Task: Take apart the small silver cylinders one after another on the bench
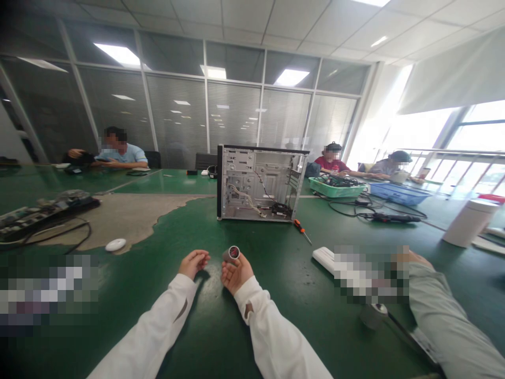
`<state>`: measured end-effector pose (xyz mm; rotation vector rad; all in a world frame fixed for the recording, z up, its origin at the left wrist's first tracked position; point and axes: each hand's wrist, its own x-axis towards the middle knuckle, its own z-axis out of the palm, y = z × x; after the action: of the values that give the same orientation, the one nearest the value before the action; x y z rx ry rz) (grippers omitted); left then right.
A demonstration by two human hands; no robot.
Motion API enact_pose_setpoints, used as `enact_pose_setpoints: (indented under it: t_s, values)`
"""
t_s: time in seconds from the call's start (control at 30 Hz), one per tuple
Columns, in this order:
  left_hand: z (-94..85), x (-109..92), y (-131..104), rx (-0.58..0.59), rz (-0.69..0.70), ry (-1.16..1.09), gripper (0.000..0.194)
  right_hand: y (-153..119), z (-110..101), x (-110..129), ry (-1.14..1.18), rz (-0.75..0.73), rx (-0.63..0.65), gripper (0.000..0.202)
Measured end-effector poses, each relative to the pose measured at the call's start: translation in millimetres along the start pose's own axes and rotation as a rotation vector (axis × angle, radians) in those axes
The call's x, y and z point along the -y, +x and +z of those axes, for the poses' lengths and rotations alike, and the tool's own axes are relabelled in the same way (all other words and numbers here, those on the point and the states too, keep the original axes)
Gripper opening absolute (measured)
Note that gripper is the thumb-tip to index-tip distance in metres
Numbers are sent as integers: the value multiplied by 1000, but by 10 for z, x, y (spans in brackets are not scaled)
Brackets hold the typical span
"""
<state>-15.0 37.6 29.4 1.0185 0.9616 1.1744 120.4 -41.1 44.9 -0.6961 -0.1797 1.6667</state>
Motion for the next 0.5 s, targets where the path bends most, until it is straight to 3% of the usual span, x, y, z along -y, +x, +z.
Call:
enact_pose_setpoints:
  t_s: [0.5]
  values:
    - [10, -2, -9, 7, 5, 3, 14, -66, 15, 40, 202, -10, 52, 29]
